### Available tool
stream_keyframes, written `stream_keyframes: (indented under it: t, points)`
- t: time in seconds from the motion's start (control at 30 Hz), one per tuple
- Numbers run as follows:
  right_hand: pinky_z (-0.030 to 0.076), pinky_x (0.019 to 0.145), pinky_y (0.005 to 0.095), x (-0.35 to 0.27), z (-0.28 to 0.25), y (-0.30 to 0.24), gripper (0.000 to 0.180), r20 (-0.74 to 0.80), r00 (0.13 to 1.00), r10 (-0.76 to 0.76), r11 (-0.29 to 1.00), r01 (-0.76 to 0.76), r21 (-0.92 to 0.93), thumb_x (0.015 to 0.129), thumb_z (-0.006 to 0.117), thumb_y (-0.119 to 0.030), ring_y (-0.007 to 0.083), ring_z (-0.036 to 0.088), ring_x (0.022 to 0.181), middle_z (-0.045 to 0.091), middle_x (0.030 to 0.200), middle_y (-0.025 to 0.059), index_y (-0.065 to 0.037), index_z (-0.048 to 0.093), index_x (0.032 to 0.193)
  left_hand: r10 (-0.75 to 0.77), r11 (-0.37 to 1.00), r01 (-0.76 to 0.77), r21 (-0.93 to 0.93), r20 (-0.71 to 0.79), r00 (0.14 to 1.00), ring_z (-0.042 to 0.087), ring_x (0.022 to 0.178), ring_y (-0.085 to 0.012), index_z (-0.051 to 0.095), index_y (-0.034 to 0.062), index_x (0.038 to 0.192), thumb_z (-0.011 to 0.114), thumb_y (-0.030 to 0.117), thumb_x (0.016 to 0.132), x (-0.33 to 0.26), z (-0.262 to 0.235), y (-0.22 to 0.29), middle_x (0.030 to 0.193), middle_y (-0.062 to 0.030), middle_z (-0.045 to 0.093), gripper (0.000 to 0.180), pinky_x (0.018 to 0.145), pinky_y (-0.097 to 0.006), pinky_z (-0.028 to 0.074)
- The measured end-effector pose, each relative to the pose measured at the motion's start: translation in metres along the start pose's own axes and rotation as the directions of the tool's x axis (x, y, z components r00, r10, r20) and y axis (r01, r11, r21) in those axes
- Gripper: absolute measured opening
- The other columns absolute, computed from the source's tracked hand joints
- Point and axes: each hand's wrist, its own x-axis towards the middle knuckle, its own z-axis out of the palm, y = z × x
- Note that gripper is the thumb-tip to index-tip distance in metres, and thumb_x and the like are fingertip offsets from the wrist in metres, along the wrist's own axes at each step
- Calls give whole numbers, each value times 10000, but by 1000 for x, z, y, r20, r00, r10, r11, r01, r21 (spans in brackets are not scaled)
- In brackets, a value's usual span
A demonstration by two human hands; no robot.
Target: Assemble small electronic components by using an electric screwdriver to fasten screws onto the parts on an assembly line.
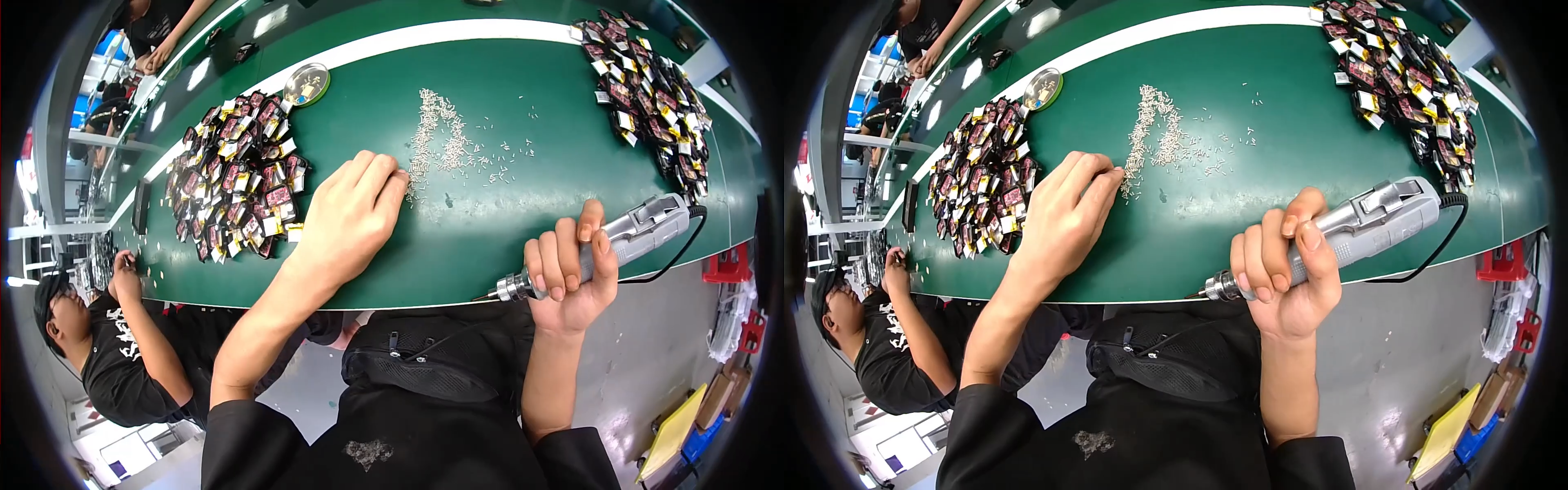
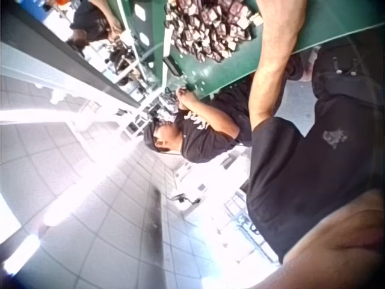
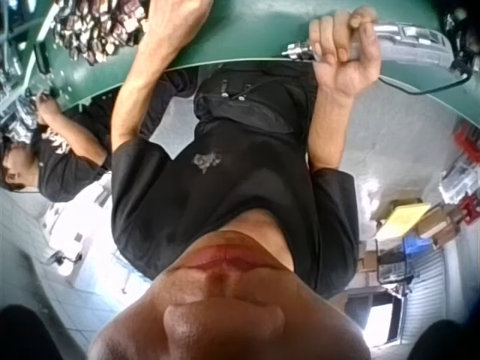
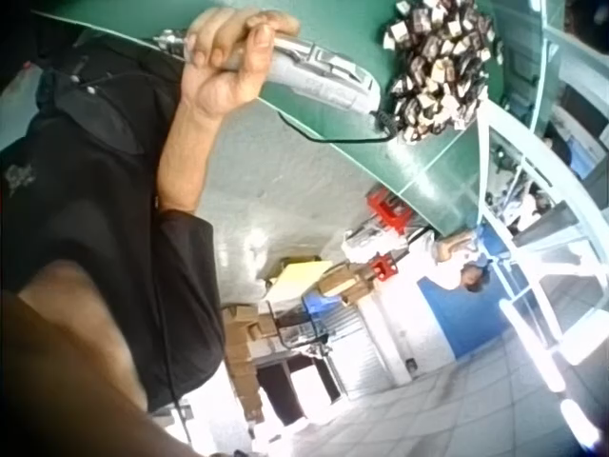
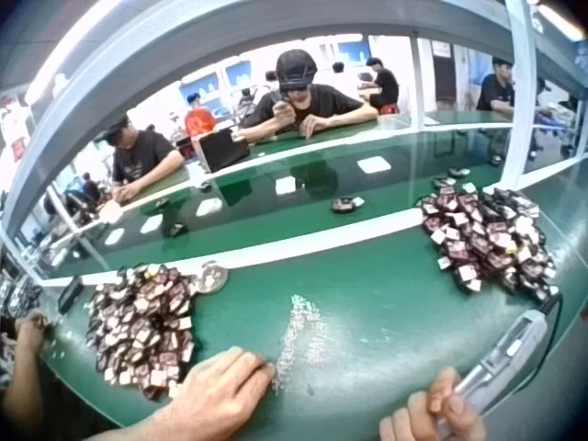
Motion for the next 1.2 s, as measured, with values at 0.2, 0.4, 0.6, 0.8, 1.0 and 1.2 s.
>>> stream_keyframes:
  t: [0.2,0.4,0.6,0.8,1.0,1.2]
  points:
    - [373,443,270,-1,-3,-2,128,36,999,-2,1000,1,8,944,411,-185,90,348,375,358,493,-18,-68,426,895,-228,958,218,-188,-32,973,520,663,-265,480,-24,834,548,-90,766,4,3,-6,766,-125,504,116,605,-352,435]
    - [372,447,271,-1,-1,-1,130,11,1000,-4,1000,4,3,940,413,-184,91,346,370,361,487,-17,-71,449,887,-281,935,259,-242,-65,957,532,610,-196,540,-23,853,587,-69,798,-6,1,0,754,-96,555,86,571,-295,439]
    - [360,455,254,0,-1,0,134,49,999,-19,1000,19,-1,955,414,-188,76,345,391,363,519,-24,-70,431,894,-310,894,247,-374,-121,943,564,642,-130,651,-20,839,670,-70,751,-9,-5,0,791,-83,639,103,583,-235,448]
    - [371,451,268,-3,1,0,140,-12,1000,-26,1000,26,-17,948,406,-180,88,348,377,366,501,-20,-72,463,880,-445,796,358,-487,-71,893,556,605,-143,604,-10,794,641,-30,778,-12,-4,4,710,-70,609,45,558,-251,438]
    - [363,453,265,-6,5,-1,152,-65,995,-78,997,76,-31,953,406,-191,89,343,386,355,499,-22,-69,482,905,-483,596,293,-748,-42,875,574,652,-139,629,-39,805,652,-77,755,-30,-13,49,765,-99,632,67,617,-241,456]
    - [341,455,237,-8,42,-2,187,-7,982,-191,971,190,146,950,465,-213,68,335,393,359,508,-32,-38,506,901,-528,-64,264,-962,257,809,590,737,-140,628,-75,855,636,-84,795,-49,-15,93,851,-146,630,61,658,-230,472]
